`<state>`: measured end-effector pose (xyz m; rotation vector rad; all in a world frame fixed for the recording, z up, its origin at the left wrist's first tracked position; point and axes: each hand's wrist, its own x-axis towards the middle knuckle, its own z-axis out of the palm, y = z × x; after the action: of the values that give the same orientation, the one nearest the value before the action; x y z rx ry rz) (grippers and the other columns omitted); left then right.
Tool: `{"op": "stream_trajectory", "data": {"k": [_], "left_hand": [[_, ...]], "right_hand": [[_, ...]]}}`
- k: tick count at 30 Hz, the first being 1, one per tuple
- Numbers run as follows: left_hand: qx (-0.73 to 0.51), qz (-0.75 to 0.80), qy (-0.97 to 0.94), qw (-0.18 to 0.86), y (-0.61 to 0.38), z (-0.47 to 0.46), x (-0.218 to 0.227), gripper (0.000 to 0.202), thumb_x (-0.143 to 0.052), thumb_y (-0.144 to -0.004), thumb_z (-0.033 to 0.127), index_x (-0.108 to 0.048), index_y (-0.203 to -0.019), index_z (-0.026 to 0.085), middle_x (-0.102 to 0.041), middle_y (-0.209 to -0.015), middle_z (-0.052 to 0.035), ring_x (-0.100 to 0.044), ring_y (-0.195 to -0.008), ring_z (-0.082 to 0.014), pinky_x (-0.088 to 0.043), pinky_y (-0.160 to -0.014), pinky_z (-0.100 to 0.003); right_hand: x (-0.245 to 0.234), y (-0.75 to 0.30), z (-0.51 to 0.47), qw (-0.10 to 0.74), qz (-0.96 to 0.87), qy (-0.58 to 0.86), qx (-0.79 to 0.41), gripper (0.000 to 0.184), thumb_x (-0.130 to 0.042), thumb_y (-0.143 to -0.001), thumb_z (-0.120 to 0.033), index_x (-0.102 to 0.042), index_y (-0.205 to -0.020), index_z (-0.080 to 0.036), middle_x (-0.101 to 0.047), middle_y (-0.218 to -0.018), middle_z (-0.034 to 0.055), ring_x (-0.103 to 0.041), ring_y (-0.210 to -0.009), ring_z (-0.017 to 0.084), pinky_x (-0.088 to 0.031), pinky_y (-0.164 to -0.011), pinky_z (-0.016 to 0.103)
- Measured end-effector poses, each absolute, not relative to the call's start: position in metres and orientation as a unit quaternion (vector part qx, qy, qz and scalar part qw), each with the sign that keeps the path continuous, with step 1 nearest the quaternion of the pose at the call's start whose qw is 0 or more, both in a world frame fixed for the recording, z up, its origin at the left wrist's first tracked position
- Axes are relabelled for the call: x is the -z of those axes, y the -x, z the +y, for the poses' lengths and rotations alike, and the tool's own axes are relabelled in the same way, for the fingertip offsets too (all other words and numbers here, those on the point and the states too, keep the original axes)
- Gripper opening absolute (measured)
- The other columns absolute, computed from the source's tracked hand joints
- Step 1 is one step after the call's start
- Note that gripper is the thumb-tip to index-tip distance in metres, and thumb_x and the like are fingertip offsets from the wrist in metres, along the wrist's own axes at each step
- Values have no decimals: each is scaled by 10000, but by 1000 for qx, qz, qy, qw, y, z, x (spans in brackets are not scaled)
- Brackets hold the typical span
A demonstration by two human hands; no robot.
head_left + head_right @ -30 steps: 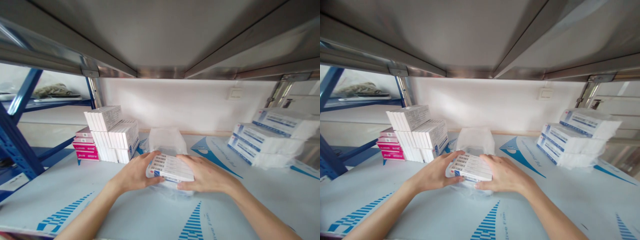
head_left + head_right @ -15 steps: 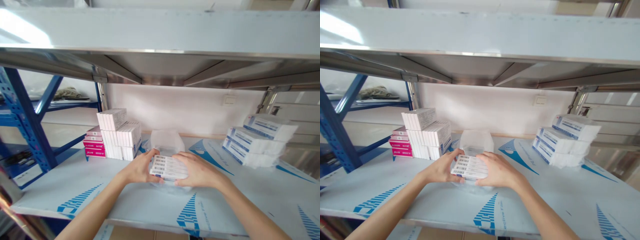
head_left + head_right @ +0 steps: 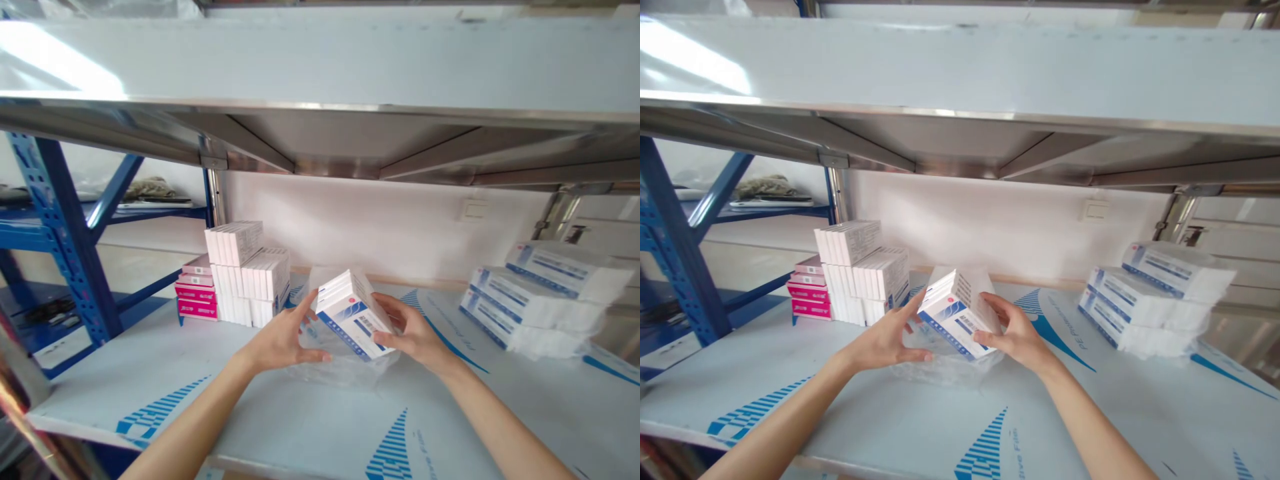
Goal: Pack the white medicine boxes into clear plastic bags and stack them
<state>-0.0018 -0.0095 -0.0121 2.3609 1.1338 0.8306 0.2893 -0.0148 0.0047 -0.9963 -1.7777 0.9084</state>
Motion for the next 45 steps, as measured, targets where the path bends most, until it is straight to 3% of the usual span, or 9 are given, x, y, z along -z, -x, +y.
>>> {"op": "stream_trajectory", "data": {"k": [4, 9, 16, 19, 23, 27, 35, 40, 45], "left_hand": [[-322, 425, -826, 182, 4, -6, 14, 1107, -745, -733, 613, -117, -1580, 273, -658, -1150, -112, -671, -886, -241, -558, -776, -378], [-307, 426, -846, 94, 1, -15, 8, 859, -717, -774, 578, -393, -1496, 241, -692, -1096, -113, -692, -911, -281, -565, -817, -430], [-609, 340, -687, -206, 26, -19, -26, 225, -542, -890, 218, -654, -1083, 187, -661, -1081, -124, -627, -1044, -252, -523, -917, -384], [-634, 418, -572, -311, 58, -9, -50, 288, -552, -877, 223, -659, -1143, 195, -570, -1283, -149, -502, -1251, -316, -406, -1072, -500], [-583, 549, -544, -249, 95, 11, -68, 418, -439, -961, 290, -578, -1354, 252, -356, -1541, -125, -243, -1464, -369, -266, -1151, -603], [-567, 543, -605, -130, 108, 27, -61, 417, -333, -1000, 305, -591, -1311, 203, -356, -1511, -145, -442, -1368, -311, -376, -1129, -497], [-582, 520, -614, -119, 110, 30, -54, 368, -456, -939, 239, -585, -1284, 222, -404, -1461, -116, -573, -1218, -298, -485, -1035, -471], [-575, 516, -623, -119, 112, 29, -51, 427, -453, -957, 252, -539, -1372, 208, -315, -1554, -139, -484, -1336, -316, -423, -1107, -488], [-563, 514, -612, -211, 104, 30, -45, 469, -496, -932, 231, -539, -1399, 217, -201, -1630, -123, -207, -1498, -370, -263, -1184, -568]], "right_hand": [[-11, -291, -12, 502, -658, 354, -435, 704, -865, -636, -455, -614, -1259, -245, -695, -1257, 108, -650, -1140, 298, -519, -964, 426], [-59, -287, -2, 485, -611, 404, -477, 571, -862, -637, -488, -701, -1115, -219, -759, -1065, 83, -710, -850, 232, -554, -680, 296], [-138, -199, 38, 382, -576, 523, -499, 276, -635, -826, -420, -695, -963, -188, -750, -878, 68, -688, -771, 205, -579, -638, 313], [-163, -154, 56, 336, -611, 544, -468, 258, -516, -860, -398, -656, -906, -187, -707, -754, 49, -676, -705, 201, -595, -648, 358], [-179, -99, 77, 295, -662, 567, -390, 200, -625, -782, -361, -660, -868, -184, -698, -723, 48, -680, -670, 221, -594, -647, 386], [-178, -49, 84, 262, -709, 597, -267, 296, -732, -691, -403, -700, -839, -148, -719, -799, 123, -711, -753, 322, -582, -683, 447], [-166, -19, 84, 223, -784, 578, -45, 453, -595, -839, -558, -723, -933, -134, -731, -832, 158, -724, -804, 304, -549, -793, 407], [-154, -43, 85, 230, -800, 525, -179, 542, -541, -868, -636, -697, -1116, -181, -741, -965, 103, -701, -676, 212, -568, -640, 319], [-138, -88, 64, 314, -773, 484, -263, 601, -547, -893, -586, -489, -1411, -286, -707, -953, 69, -681, -644, 177, -561, -572, 291]]}}
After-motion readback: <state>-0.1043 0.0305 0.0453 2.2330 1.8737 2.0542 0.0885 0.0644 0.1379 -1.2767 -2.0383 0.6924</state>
